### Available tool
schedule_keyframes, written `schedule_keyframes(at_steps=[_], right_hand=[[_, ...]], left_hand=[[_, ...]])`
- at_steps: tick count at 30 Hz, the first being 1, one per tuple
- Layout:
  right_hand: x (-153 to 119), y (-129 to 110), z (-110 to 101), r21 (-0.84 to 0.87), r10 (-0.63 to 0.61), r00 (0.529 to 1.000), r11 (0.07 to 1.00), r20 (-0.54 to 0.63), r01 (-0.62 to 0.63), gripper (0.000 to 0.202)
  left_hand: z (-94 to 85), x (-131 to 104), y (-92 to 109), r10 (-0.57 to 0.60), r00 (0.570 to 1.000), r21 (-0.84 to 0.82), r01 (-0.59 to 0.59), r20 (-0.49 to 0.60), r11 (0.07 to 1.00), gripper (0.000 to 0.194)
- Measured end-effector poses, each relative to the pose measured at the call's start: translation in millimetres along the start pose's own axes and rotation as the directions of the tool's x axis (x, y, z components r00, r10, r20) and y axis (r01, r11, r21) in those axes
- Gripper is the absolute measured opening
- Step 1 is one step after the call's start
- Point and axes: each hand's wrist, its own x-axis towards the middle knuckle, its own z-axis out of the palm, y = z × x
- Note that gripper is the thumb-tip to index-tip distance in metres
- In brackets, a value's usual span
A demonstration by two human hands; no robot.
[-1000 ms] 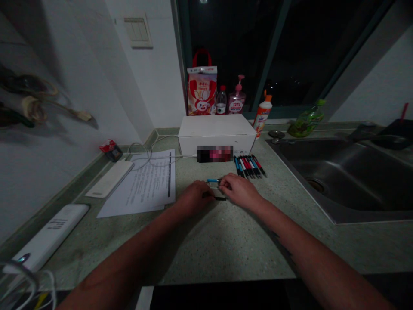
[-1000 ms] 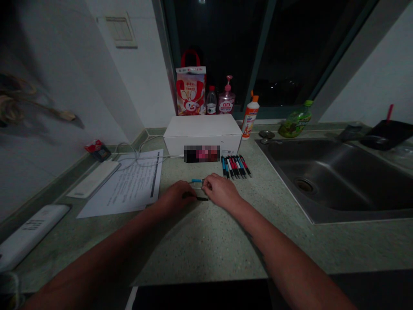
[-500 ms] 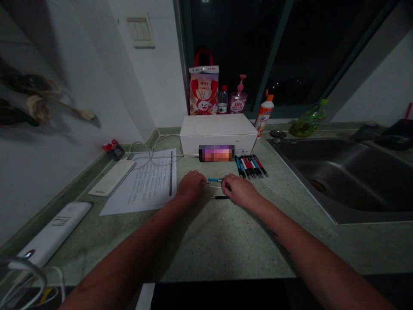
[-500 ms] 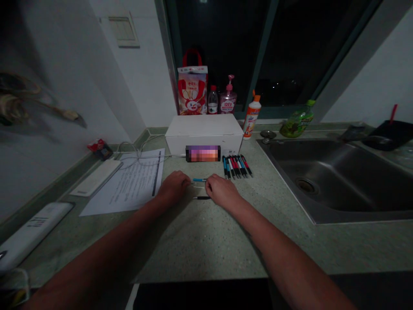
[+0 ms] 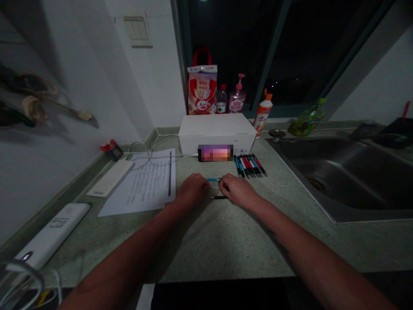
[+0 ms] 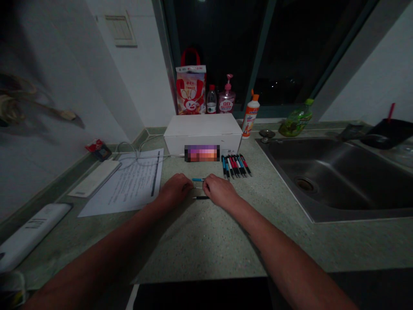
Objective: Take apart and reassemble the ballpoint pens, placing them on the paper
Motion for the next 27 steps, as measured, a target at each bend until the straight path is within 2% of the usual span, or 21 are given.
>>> schedule_keyframes(at_steps=[5,7,11,15,17,19,22,27], right_hand=[[2,2,0,0.051,0.021,0.997,0.999,-0.073,-0.017,0.017],[3,2,-1,0.047,0.03,0.994,0.999,-0.109,-0.025,0.023],[6,2,-2,-0.01,0.024,0.997,1.0,-0.074,-0.025,0.024],[6,4,-1,-0.047,0.031,0.996,0.998,-0.078,-0.034,0.019],[5,6,-1,-0.057,0.03,0.996,0.998,-0.087,-0.035,0.017],[5,7,0,-0.064,0.017,0.995,0.998,-0.093,-0.023,0.018],[5,6,0,-0.075,-0.008,0.996,0.997,-0.091,0.001,0.021],[6,5,-1,-0.083,-0.033,0.997,0.996,-0.077,0.026,0.02]], left_hand=[[7.8,2,1,0.002,0.994,-0.047,-0.008,-0.11,0.999,0.016],[9.3,4,0,0.011,0.994,-0.034,-0.015,-0.107,0.999,0.017],[7.4,7,-1,-0.013,0.998,-0.015,0.012,-0.065,1.0,0.015],[0.9,7,-2,-0.192,0.971,-0.189,0.163,-0.143,0.968,0.013],[-1.9,5,-3,-0.289,0.948,-0.328,0.233,-0.133,0.915,0.01],[-3.4,4,-3,-0.33,0.937,-0.414,0.258,-0.112,0.873,0.007],[-3.6,3,-4,-0.322,0.94,-0.403,0.255,-0.109,0.879,0.007],[-3.8,3,-8,-0.223,0.969,-0.276,0.185,-0.111,0.943,0.015]])
